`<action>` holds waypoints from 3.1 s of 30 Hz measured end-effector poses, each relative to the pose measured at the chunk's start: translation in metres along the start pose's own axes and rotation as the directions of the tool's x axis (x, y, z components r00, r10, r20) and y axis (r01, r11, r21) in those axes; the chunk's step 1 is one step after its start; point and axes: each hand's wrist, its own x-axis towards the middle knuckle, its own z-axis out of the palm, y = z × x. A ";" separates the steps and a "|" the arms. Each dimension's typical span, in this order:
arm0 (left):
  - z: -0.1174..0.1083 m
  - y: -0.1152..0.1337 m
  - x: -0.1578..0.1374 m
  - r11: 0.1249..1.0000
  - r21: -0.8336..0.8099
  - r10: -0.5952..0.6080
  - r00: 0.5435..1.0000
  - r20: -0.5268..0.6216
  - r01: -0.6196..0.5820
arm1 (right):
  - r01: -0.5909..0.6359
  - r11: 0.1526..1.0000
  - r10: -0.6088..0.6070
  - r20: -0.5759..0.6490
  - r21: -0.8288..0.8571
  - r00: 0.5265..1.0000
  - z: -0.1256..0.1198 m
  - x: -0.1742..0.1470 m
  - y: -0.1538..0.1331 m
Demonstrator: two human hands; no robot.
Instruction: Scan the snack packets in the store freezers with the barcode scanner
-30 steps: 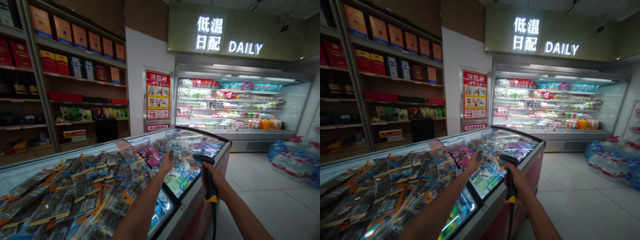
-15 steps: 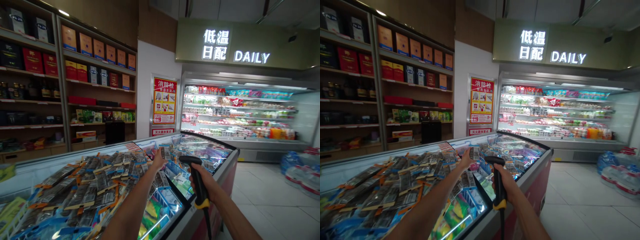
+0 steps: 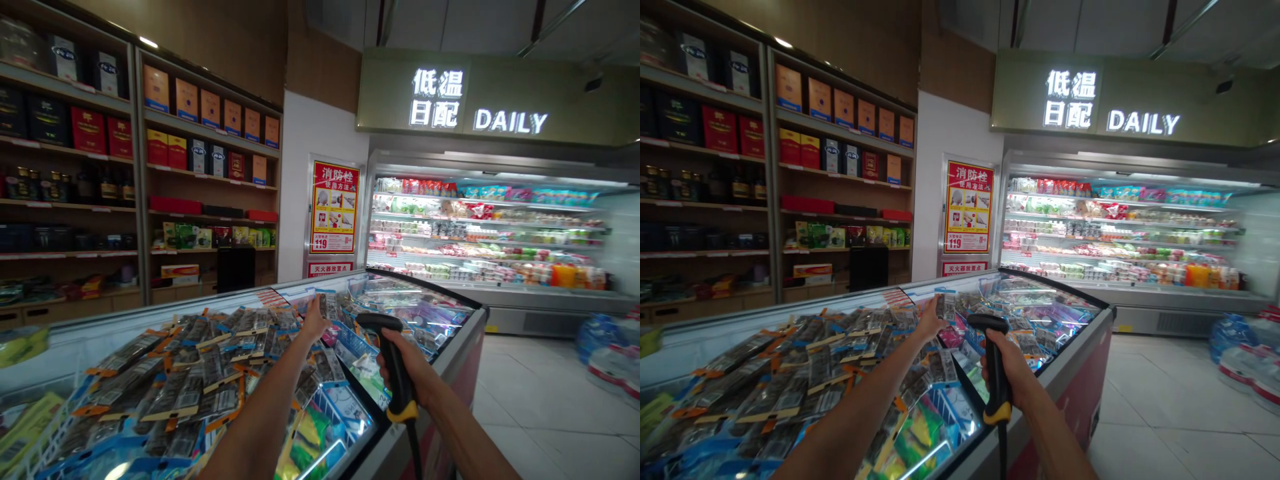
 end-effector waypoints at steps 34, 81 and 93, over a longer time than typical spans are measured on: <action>0.012 0.032 0.002 0.812 0.584 0.032 0.999 -0.025 -0.012 | 0.087 0.996 -0.081 -0.309 0.004 0.948 -0.099 0.015 0.001; 0.067 -0.006 0.011 0.923 -0.349 -0.213 0.970 -0.117 0.161 | 0.010 1.000 -0.009 -0.078 0.010 0.997 -0.029 0.009 0.009; -0.008 -0.022 0.001 0.883 0.441 -0.117 0.985 -0.127 0.162 | 0.031 0.999 -0.032 -0.166 -0.009 0.986 -0.048 0.020 0.009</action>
